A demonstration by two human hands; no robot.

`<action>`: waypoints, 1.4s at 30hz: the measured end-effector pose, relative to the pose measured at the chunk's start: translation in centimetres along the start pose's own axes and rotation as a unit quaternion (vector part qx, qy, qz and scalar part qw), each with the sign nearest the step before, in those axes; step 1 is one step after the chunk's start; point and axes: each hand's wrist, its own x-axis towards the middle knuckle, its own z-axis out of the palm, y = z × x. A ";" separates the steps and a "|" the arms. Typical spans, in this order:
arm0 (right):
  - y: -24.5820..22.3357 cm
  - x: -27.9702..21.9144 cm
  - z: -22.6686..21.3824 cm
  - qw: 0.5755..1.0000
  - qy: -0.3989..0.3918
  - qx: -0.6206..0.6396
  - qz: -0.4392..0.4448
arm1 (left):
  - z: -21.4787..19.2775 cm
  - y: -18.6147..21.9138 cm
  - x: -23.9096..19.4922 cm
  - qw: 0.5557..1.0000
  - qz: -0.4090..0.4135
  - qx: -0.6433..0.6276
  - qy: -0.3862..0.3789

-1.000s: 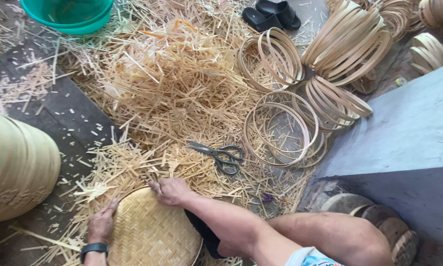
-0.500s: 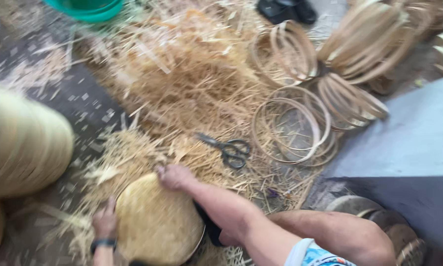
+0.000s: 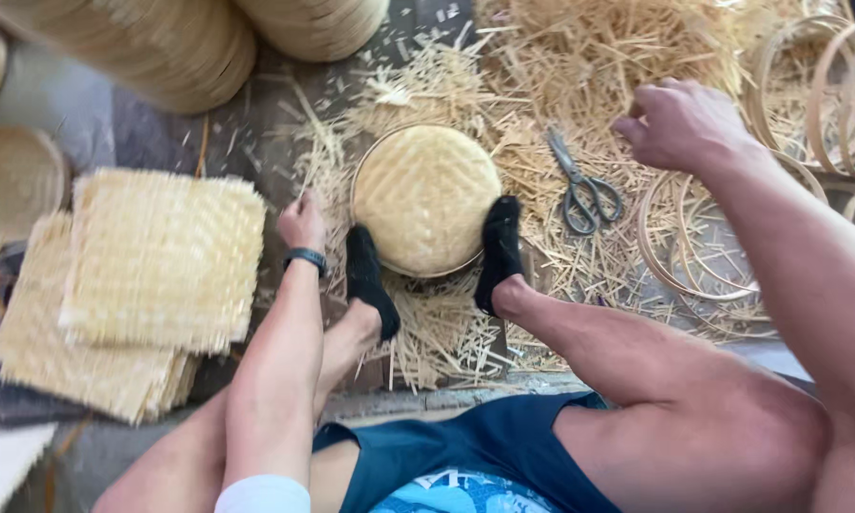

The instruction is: The person sits on the floor and repeatedly assembles round bamboo baskets by placing woven bamboo mats over a circular frame, trimming the excess with shears, and stacking the finished baskets.

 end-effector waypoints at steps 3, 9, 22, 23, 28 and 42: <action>-2.3 -3.2 0.9 0.992 -0.055 0.111 -0.004 | -0.7 0.7 -0.2 0.999 0.036 -0.036 0.009; -7.1 2.2 15.1 0.941 -0.102 0.323 -0.001 | 3.9 -1.1 -1.1 0.987 -0.036 0.098 -0.119; -9.2 8.1 24.2 0.595 0.151 0.787 0.062 | 5.0 9.3 -5.7 0.962 -0.049 -0.258 -0.073; -8.6 7.9 23.4 0.551 0.045 0.829 0.082 | 3.6 10.2 -5.6 0.994 0.056 0.022 -0.088; -9.0 7.3 23.5 0.635 -0.036 0.765 0.102 | 3.1 8.9 -6.4 0.875 -0.344 -0.244 -0.239; -10.1 5.6 26.5 0.921 -0.025 0.380 0.081 | 5.7 2.6 -7.1 0.931 -0.201 0.204 -0.228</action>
